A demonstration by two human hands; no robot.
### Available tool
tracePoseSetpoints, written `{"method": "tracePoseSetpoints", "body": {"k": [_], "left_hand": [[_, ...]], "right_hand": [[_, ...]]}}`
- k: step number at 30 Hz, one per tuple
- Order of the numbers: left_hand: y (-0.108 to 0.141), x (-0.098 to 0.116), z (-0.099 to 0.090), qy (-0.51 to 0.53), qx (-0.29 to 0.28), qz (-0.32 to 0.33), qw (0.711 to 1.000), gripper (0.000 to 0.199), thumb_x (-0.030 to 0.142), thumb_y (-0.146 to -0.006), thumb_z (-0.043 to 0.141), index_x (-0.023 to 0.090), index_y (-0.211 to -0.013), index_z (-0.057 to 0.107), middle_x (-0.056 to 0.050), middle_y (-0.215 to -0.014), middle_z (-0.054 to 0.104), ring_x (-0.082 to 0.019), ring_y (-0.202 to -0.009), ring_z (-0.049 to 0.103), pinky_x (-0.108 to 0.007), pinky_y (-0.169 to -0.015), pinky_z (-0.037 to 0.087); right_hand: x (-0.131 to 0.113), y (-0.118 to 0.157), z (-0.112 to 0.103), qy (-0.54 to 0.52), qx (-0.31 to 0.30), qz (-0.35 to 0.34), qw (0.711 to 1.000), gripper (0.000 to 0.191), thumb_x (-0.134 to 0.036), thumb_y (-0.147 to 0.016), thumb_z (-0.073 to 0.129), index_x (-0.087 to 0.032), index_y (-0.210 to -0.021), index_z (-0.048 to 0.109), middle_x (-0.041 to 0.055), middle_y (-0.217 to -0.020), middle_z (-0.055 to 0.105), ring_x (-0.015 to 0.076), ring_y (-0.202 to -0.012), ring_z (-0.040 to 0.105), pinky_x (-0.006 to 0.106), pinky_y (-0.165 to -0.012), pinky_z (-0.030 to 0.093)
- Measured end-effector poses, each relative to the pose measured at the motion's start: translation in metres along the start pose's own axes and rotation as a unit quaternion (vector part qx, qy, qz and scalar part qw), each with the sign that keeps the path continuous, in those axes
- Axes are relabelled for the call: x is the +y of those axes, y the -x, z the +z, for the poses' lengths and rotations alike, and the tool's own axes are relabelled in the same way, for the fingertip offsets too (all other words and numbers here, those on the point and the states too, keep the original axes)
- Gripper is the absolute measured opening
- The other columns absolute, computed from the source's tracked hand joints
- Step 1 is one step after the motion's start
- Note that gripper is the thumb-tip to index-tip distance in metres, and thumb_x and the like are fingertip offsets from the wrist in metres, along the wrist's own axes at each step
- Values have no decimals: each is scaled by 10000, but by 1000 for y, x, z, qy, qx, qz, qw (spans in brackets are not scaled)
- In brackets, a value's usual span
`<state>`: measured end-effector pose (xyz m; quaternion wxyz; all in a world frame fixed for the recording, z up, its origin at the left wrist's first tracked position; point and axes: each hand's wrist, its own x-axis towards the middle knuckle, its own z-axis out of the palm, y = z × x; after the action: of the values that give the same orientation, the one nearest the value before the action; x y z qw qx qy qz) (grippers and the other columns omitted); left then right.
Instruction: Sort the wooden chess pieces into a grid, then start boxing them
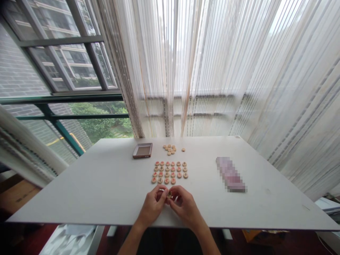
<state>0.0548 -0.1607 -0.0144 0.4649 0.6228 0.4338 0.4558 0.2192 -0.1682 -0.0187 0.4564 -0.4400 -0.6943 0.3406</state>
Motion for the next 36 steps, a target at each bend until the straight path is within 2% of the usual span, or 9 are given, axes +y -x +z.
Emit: {"method": "tracePoseSetpoints", "body": {"k": [7, 16, 22, 27, 31, 36], "left_hand": [[0, 0, -2, -4, 10, 1, 1000, 307, 440, -984, 496, 165, -985, 632, -45, -781, 743, -179, -677, 701, -253, -646, 536], [-1, -7, 0, 14, -11, 7, 1000, 251, 434, -945, 572, 192, -998, 609, -49, -828, 753, -191, -735, 723, -268, -696, 556], [-3, -11, 0, 10, -14, 11, 1000, 241, 426, -954, 558, 194, -986, 613, -51, -885, 738, -176, -725, 709, -277, -707, 564], [-3, -12, 0, 5, -12, 11, 1000, 242, 420, -954, 557, 186, -978, 614, -61, -887, 736, -170, -720, 697, -274, -710, 562], [-2, -11, 0, 1, -16, 15, 1000, 242, 415, -952, 557, 184, -964, 626, -63, -880, 739, -171, -722, 698, -272, -711, 559], [-2, -12, 0, -2, -12, 15, 1000, 244, 416, -952, 553, 184, -954, 631, -62, -883, 743, -169, -722, 697, -269, -709, 556]], "right_hand": [[-2, 0, -1, -6, 3, 6, 1000, 141, -274, -892, 645, -207, -1015, 639, 27, -921, 690, 159, -779, 644, 258, -701, 533], [0, -2, -1, -34, 4, 12, 999, 172, -333, -927, 619, -214, -1048, 644, 31, -920, 709, 168, -770, 668, 267, -708, 541], [7, -3, -1, -35, 57, 57, 996, 218, -408, -957, 567, -209, -985, 653, 41, -872, 734, 201, -803, 697, 282, -724, 538], [19, -14, -7, 27, 128, 98, 987, 270, -449, -947, 545, -208, -982, 660, 51, -862, 745, 198, -710, 686, 284, -657, 528], [27, -27, -15, 126, 123, 87, 981, 228, -410, -935, 539, -215, -926, 657, 22, -749, 729, 188, -639, 666, 273, -608, 502], [34, -35, -18, 173, 130, 72, 974, 186, -366, -906, 569, -219, -805, 618, 14, -701, 692, 188, -613, 630, 282, -609, 473]]}}
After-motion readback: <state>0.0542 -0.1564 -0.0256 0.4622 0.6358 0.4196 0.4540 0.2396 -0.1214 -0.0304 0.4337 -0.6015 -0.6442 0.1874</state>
